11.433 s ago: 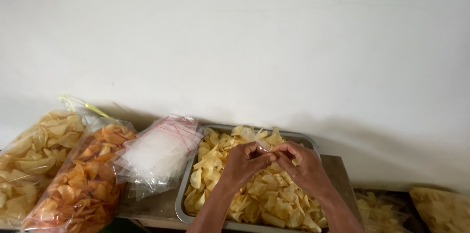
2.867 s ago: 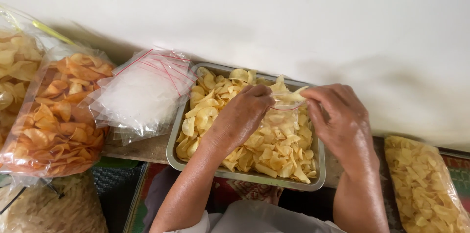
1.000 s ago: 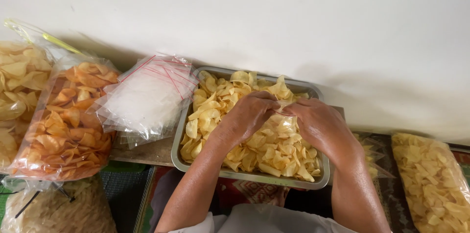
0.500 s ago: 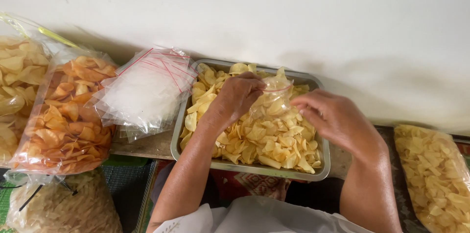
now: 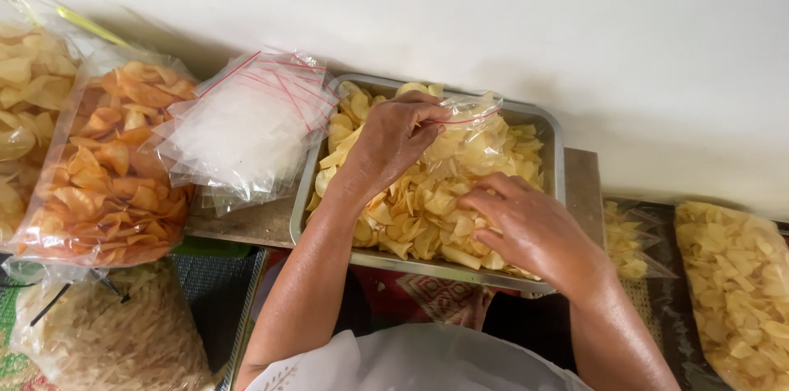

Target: The person scoops potato chips from a metal tray into a clear plastic bag and seals it. They repeat this process with multiple bags, placing the filled bags on the floor.

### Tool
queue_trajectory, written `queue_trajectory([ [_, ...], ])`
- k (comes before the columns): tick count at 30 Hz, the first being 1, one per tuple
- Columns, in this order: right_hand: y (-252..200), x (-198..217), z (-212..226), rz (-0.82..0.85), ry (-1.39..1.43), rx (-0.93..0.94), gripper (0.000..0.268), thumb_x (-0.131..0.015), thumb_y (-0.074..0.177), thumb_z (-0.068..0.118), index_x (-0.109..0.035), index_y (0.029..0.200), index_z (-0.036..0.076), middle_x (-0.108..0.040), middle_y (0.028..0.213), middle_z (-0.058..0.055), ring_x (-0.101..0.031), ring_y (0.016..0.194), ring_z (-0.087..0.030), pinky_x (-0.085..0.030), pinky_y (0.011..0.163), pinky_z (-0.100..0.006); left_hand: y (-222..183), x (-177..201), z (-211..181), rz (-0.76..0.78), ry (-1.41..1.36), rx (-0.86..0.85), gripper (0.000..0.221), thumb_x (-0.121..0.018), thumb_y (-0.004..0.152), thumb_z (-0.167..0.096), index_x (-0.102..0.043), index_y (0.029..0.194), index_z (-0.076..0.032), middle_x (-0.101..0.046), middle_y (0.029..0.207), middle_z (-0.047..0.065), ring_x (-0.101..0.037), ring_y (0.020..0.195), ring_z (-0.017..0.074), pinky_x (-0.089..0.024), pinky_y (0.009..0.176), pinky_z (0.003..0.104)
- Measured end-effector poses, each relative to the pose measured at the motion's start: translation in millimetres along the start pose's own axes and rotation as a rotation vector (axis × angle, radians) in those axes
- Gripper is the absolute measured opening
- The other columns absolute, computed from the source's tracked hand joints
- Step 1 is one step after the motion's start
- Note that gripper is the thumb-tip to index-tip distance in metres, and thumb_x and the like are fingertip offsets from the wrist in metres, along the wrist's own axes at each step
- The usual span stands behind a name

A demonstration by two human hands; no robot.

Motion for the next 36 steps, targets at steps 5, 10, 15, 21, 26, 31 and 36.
queue_trajectory([
  [5, 10, -14, -28, -0.03, 0.195, 0.013, 0.034, -0.067, 0.098, 0.021, -0.067, 0.13, 0.011, -0.069, 0.118, -0.017, -0.073, 0.102, -0.028, -0.065, 0.082, -0.036, -11, 10, -13, -0.027, -0.041, 0.02, 0.017, -0.068, 0.091, -0.001, -0.078, 0.106, -0.003, -0.072, 0.108, 0.021, -0.074, 0.095, 0.0336, -0.063, 0.076, 0.036],
  [10, 1, 12, -44, -0.096, 0.349, -0.108, 0.022, -0.064, 0.099, 0.012, -0.071, 0.119, 0.008, -0.074, 0.108, -0.017, -0.076, 0.092, -0.03, -0.065, 0.078, -0.036, -13, 5, -3, -0.017, -0.04, 0.014, 0.018, -0.069, 0.091, -0.001, -0.078, 0.106, -0.004, -0.072, 0.109, 0.02, -0.074, 0.096, 0.0337, -0.063, 0.073, 0.035],
  [15, -4, 39, -61, -0.294, 0.475, -0.104, 0.02, -0.067, 0.099, 0.01, -0.071, 0.117, 0.006, -0.075, 0.105, -0.015, -0.076, 0.092, -0.03, -0.063, 0.075, -0.038, -12, 6, -12, -0.027, -0.047, -0.001, 0.018, -0.069, 0.091, -0.001, -0.078, 0.107, -0.003, -0.072, 0.109, 0.022, -0.073, 0.093, 0.0307, -0.063, 0.073, 0.033],
  [21, -18, 51, -75, -0.402, 0.754, -0.088, 0.031, -0.069, 0.09, -0.001, -0.072, 0.121, -0.001, -0.074, 0.111, -0.026, -0.073, 0.101, -0.042, -0.06, 0.088, -0.051, -10, -9, -12, 0.005, -0.065, 0.008, 0.02, -0.069, 0.089, 0.001, -0.078, 0.106, -0.002, -0.073, 0.109, 0.021, -0.074, 0.094, 0.0347, -0.064, 0.07, 0.035],
  [26, -32, 60, -100, -0.728, 0.942, 0.009, 0.031, -0.072, 0.094, 0.003, -0.069, 0.125, 0.006, -0.071, 0.105, -0.018, -0.071, 0.092, -0.03, -0.06, 0.085, -0.042, -9, -23, -31, 0.077, -0.034, -0.026, 0.021, -0.067, 0.091, 0.003, -0.078, 0.108, -0.001, -0.073, 0.109, 0.023, -0.073, 0.099, 0.0372, -0.064, 0.08, 0.039],
  [31, -34, 71, -84, -1.024, 0.794, 0.265, 0.026, -0.07, 0.096, -0.006, -0.068, 0.121, -0.001, -0.062, 0.116, -0.019, -0.071, 0.096, -0.032, -0.063, 0.084, -0.041, -8, -44, -38, 0.166, 0.05, -0.047, 0.021, -0.067, 0.093, 0.002, -0.079, 0.109, -0.005, -0.073, 0.109, 0.019, -0.074, 0.1, 0.0327, -0.064, 0.083, 0.034],
  [36, -38, 78, -58, -1.047, 0.622, 0.237, 0.032, -0.073, 0.093, -0.01, -0.071, 0.122, 0.003, -0.063, 0.111, -0.017, -0.072, 0.093, -0.033, -0.063, 0.079, -0.042, -10, -49, -47, 0.179, 0.081, -0.126, 0.018, -0.067, 0.094, 0.0, -0.077, 0.108, -0.003, -0.073, 0.11, 0.019, -0.072, 0.104, 0.0365, -0.062, 0.085, 0.039],
])
Point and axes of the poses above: each hand's wrist, its own y-axis towards the middle knuckle, its own x-axis out of the back of the hand, z = x × y, the point moved 9 cm from there along y, towards the middle knuckle
